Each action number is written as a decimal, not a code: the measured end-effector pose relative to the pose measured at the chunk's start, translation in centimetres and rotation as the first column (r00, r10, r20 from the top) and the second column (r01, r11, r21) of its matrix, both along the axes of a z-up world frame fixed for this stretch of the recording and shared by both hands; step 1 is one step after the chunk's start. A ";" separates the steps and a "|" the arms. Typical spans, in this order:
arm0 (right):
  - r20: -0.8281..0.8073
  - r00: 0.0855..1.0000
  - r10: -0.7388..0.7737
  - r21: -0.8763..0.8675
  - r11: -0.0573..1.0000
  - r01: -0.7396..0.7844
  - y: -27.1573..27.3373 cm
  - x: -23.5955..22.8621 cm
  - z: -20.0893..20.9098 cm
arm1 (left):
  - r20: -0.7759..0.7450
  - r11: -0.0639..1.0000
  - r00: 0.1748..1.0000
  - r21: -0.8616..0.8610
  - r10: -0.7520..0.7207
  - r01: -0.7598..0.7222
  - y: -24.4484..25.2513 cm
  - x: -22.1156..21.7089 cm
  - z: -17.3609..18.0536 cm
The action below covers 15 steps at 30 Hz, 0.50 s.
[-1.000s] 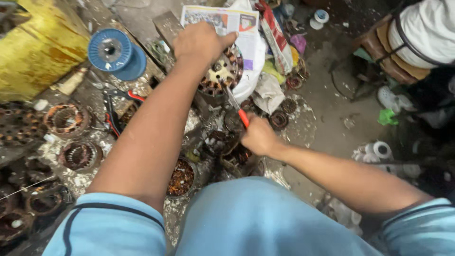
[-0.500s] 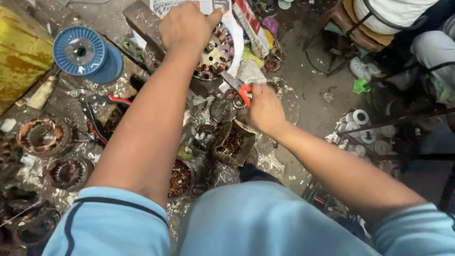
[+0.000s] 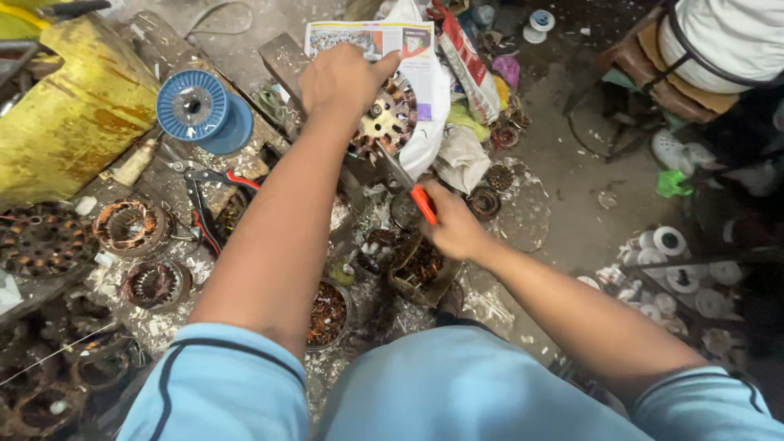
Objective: The person uses red-handled pliers to cut and trim copper wires protruding from a cylindrical metal component. The person repeatedly rotates the component and snips the wires, dropping the cut pieces into a container below.
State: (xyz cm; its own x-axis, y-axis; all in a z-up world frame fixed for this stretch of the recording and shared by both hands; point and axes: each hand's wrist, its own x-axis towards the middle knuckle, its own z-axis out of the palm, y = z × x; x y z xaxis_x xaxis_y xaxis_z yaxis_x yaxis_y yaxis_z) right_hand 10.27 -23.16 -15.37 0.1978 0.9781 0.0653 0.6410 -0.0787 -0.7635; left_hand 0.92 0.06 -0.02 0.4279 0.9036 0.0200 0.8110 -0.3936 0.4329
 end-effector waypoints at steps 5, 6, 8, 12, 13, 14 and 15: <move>-0.037 0.998 0.052 0.275 0.960 -0.039 -5.5 3.1 -1.3 | 0.037 0.996 0.995 -0.001 0.088 -0.088 0.0 -0.4 -0.6; 0.020 0.998 0.067 0.313 0.947 -0.070 -7.3 3.6 -2.3 | 0.026 0.991 0.991 -0.017 0.130 -0.129 0.0 -0.7 -1.1; 0.052 0.992 0.113 0.321 0.939 -0.124 -10.4 4.7 -5.2 | 0.082 0.983 0.980 0.026 0.179 -0.181 0.1 -1.3 -2.6; 0.208 0.973 0.101 0.095 0.988 -0.123 -14.4 6.4 -14.1 | 0.209 0.956 0.955 0.161 0.211 -0.246 1.0 -2.4 -4.8; 0.339 0.907 0.250 -0.224 0.958 -0.180 -14.6 7.3 -16.5 | 0.205 0.950 0.952 0.167 0.228 -0.264 1.2 -2.7 -5.2; 0.412 0.807 0.422 -0.523 0.835 -0.170 -14.7 8.3 -18.8 | 0.174 0.946 0.955 0.180 0.240 -0.270 1.3 -3.0 -5.4; 0.414 0.687 0.598 -0.764 0.638 -0.095 -15.0 9.2 -20.8 | 0.144 0.941 0.957 0.194 0.251 -0.276 1.4 -3.3 -5.6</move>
